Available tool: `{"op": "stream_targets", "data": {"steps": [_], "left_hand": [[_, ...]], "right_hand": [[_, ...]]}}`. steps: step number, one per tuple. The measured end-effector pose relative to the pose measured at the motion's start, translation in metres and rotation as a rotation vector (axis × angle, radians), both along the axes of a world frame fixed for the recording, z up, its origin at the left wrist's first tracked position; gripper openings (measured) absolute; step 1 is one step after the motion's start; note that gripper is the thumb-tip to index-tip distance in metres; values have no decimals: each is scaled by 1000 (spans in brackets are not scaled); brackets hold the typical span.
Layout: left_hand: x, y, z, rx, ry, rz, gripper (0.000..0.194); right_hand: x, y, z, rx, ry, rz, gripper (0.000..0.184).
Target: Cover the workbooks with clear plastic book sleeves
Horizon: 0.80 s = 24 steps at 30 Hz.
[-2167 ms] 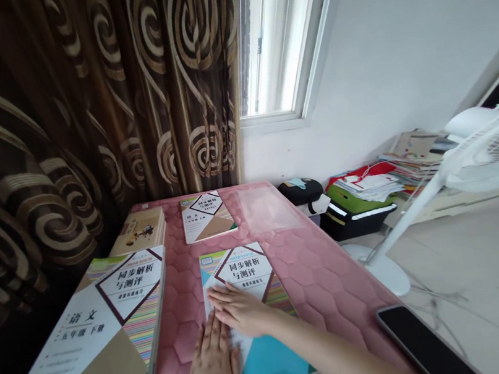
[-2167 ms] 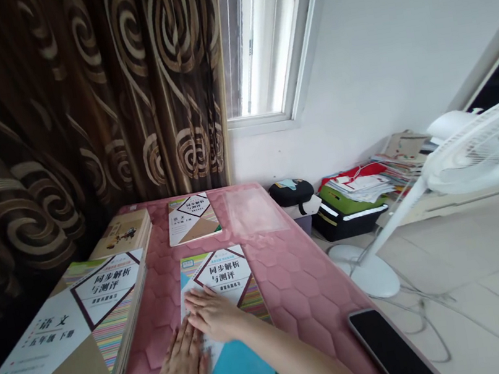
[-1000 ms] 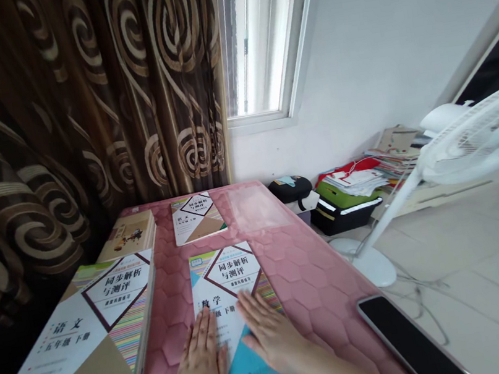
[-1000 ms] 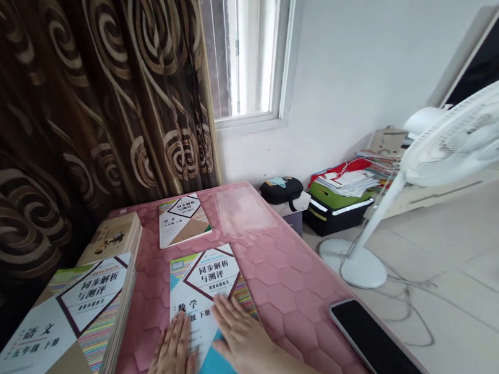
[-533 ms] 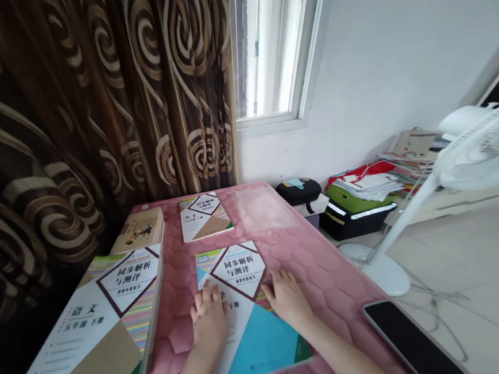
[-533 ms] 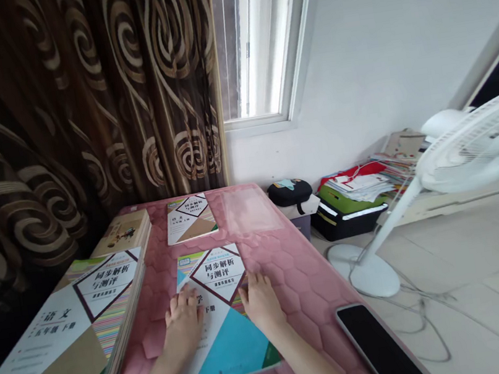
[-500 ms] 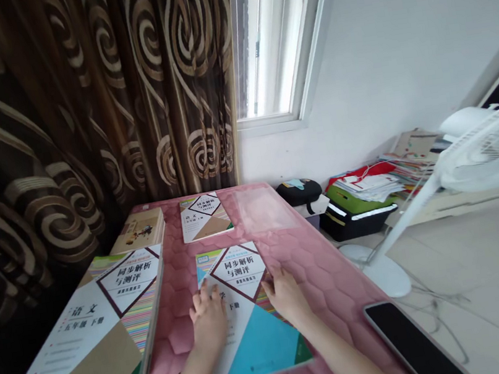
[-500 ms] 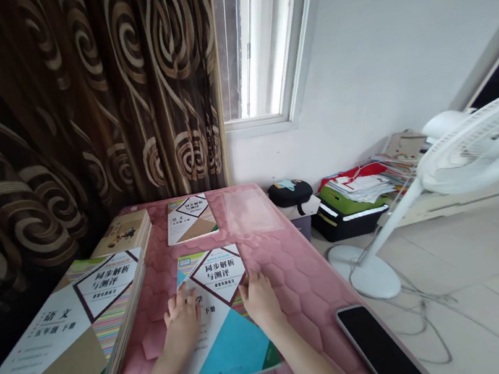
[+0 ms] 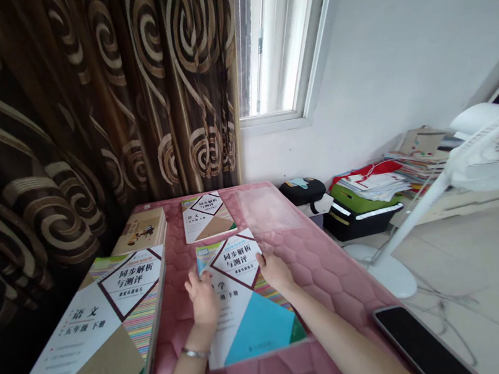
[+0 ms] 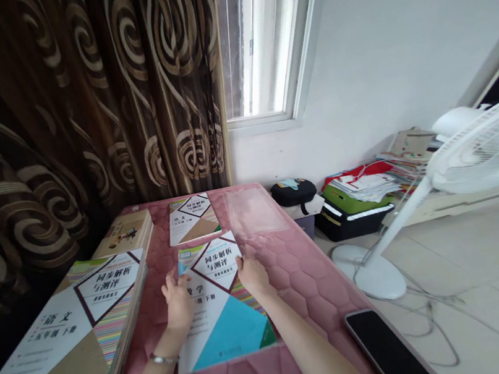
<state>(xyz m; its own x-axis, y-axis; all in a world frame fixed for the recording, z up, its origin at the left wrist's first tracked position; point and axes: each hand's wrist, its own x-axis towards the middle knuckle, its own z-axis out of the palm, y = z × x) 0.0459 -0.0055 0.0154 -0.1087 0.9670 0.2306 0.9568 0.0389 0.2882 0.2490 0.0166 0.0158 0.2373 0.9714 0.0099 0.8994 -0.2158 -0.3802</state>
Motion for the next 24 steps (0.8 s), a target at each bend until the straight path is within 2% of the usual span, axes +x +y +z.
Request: {"op": "stream_targets", "data": {"steps": [4,7,12,15,17,19,22,24], "left_hand": [[-1,27,5,-44,14,-30,48],[-3,30,1,-42,57,-43,49],[-2,18,-3,-10,171,-88,49],[5,-6,-2,9,198,-205,49],[8,-30,-3,8,207,-311,48],[8,-57,-8,-4,189,-419,43],[-2,-89,-15,-20,87,-574,42],[-10,-99,-17,-35,28,-609,45]], "right_hand": [[-3,19,-1,3,-36,-20,45],[-4,22,-7,30,-67,-16,44],[-5,22,-12,51,-90,-17,42],[-5,16,-5,111,-113,16,38],[-8,1,0,190,-145,76,37],[-13,-27,1,243,-151,182,35],[-27,-80,-3,267,-31,470,21],[-36,-109,-9,282,58,598,24]]}}
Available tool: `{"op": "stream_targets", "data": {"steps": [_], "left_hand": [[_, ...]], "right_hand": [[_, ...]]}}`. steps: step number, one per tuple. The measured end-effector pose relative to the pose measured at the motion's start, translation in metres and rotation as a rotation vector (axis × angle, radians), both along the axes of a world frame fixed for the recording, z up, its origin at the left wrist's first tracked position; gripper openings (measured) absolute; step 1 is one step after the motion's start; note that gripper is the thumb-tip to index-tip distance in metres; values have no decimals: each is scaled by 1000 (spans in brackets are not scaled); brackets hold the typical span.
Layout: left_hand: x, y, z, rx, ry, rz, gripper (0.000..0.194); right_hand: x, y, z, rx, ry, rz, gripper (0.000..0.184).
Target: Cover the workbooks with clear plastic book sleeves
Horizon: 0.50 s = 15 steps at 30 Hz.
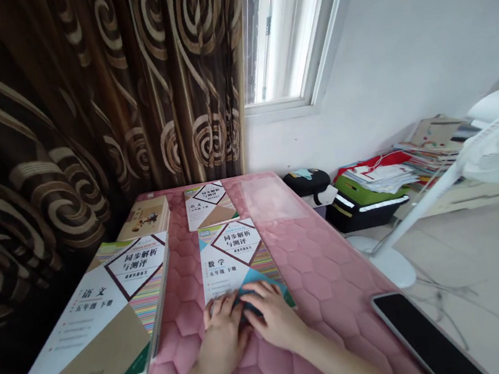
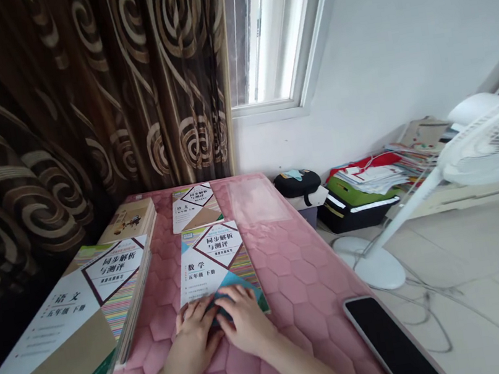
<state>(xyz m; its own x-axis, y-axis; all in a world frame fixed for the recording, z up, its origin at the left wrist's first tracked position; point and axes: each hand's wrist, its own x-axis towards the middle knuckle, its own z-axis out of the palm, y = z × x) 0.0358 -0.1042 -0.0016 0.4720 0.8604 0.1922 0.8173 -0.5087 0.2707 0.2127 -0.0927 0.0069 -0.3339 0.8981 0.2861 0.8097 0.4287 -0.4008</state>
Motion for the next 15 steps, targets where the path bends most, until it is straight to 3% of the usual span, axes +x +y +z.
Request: {"op": "stream_targets", "data": {"steps": [3,8,15], "left_hand": [[-8,-1,3,-25,-36,-10,44],[-12,5,11,-10,-33,-1,30],[-46,4,7,57,-2,52,24]], "right_hand": [[-8,-20,-8,0,69,29,31],[-2,-13,-14,5,101,30,15],[45,-17,-14,13,37,29,19]]}}
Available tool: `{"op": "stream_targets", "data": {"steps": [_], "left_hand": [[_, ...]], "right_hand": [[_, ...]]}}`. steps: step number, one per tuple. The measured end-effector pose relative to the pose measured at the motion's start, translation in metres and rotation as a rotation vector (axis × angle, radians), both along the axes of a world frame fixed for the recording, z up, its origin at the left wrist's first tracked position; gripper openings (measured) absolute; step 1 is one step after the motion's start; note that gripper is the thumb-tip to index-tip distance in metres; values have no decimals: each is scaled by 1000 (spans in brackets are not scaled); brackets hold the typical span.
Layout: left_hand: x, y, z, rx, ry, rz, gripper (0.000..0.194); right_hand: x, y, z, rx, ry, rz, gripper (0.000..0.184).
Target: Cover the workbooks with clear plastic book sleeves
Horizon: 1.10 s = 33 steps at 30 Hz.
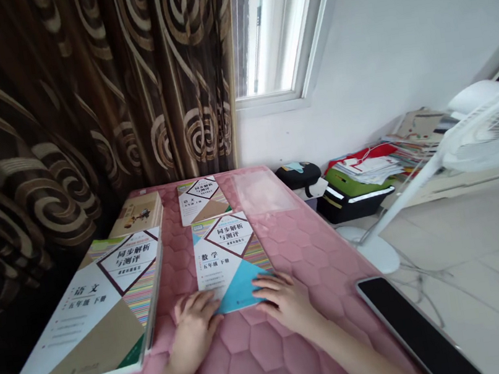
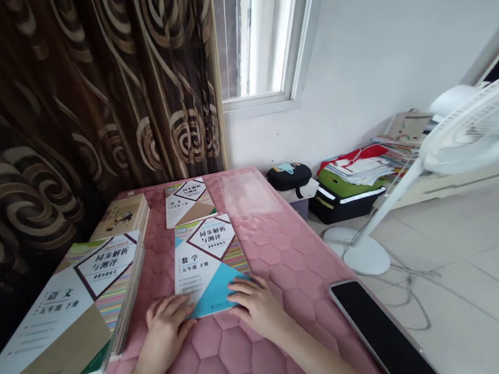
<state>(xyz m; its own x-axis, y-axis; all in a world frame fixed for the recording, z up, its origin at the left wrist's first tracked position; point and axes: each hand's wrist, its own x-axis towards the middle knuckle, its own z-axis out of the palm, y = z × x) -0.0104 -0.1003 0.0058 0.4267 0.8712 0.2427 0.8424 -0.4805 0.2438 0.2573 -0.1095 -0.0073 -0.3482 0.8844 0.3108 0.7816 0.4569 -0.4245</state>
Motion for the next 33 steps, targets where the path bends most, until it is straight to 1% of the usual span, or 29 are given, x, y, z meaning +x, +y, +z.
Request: {"op": "stream_targets", "data": {"steps": [4,7,13,18,21,24,27,30,33], "left_hand": [[-23,-2,-8,-13,-17,65,27],[-28,-4,-11,-42,-27,96,30],[-25,-4,-9,-72,-56,101,31],[-25,-3,-4,-86,-49,100,35],[-25,-5,-4,-72,-40,101,37],[-22,-10,-6,-21,-33,107,34],[-8,-16,-7,30,-34,96,31],[16,-17,-3,16,-46,37,31],[42,-14,1,-21,-74,-32,30]], "right_hand": [[39,-4,-7,-15,13,-99,20],[56,-7,-13,-33,59,-145,21],[60,-8,-21,-40,89,-159,23],[60,-7,-22,-24,82,-150,25],[60,-10,-21,0,84,-163,25],[55,-14,-19,33,90,-170,22],[39,-17,-15,59,84,-161,19],[11,-15,-10,50,40,-129,16],[-21,-10,-4,22,-9,-50,16]]}}
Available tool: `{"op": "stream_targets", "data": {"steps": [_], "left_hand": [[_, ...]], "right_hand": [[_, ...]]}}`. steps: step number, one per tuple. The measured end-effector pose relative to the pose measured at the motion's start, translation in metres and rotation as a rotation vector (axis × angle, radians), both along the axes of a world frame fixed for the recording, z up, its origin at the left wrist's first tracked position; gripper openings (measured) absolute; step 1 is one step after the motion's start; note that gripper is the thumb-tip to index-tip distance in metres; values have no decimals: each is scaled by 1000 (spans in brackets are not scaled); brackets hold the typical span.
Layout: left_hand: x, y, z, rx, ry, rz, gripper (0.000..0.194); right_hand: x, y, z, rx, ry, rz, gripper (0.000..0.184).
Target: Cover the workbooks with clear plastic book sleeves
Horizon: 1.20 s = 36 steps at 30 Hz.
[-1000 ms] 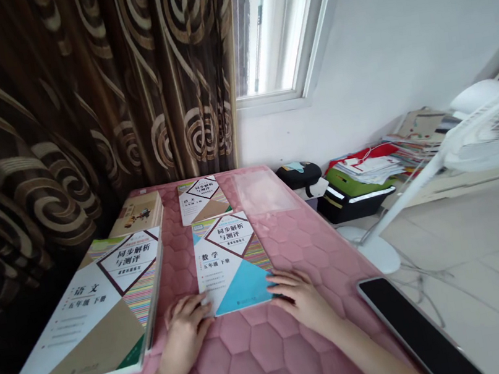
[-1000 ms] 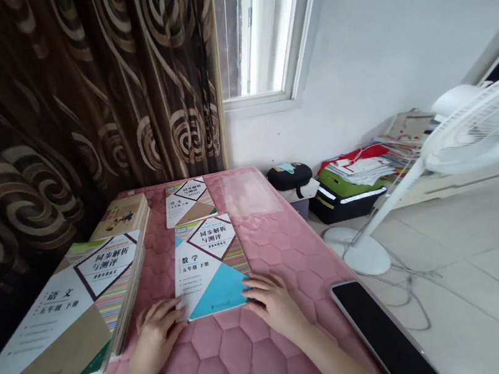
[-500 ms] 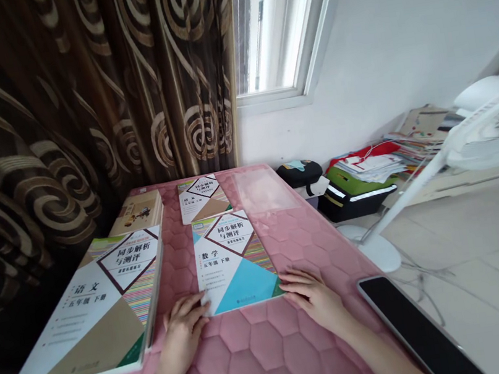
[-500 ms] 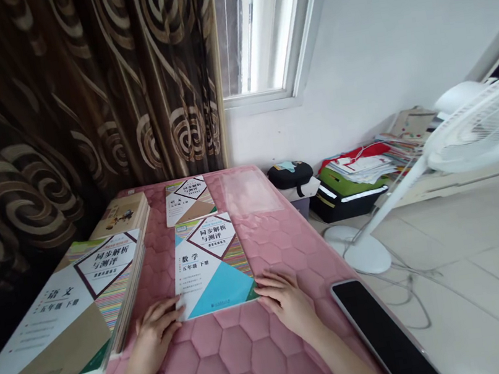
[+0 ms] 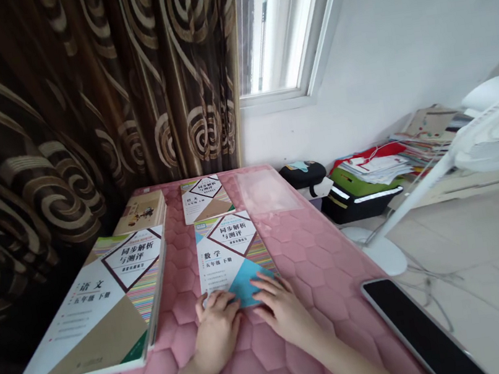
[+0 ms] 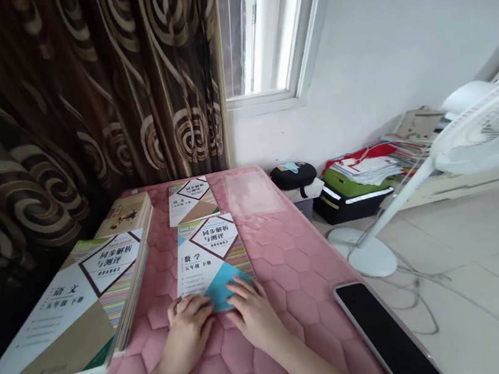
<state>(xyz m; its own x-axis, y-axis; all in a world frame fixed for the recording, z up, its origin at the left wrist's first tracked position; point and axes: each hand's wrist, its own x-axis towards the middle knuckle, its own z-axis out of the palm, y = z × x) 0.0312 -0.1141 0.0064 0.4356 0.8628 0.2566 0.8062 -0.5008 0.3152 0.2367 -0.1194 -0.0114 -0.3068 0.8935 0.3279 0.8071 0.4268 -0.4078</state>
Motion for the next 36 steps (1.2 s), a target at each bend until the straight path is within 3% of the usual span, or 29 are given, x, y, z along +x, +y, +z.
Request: {"op": "stream_targets", "data": {"steps": [4,7,12,19,24,27,30,36], "left_hand": [[13,3,0,4,-23,16,32],[6,3,-4,13,-30,54,34],[-22,3,-8,22,13,89,33],[-62,5,-11,-21,41,156,32],[-61,6,-14,-15,10,140,31],[-61,7,-17,-2,-1,128,28],[-63,7,-21,37,-1,125,28],[-67,8,-31,116,6,102,27]], "right_hand": [[-24,6,3,-14,-3,37,16],[-22,5,5,-42,0,23,18],[15,3,6,-78,-16,0,22],[82,5,-6,-119,7,-64,27],[85,17,15,-208,26,-10,20],[70,48,26,-242,34,41,21],[45,100,27,-185,-33,41,26],[-1,205,33,-238,-324,-134,42]]}}
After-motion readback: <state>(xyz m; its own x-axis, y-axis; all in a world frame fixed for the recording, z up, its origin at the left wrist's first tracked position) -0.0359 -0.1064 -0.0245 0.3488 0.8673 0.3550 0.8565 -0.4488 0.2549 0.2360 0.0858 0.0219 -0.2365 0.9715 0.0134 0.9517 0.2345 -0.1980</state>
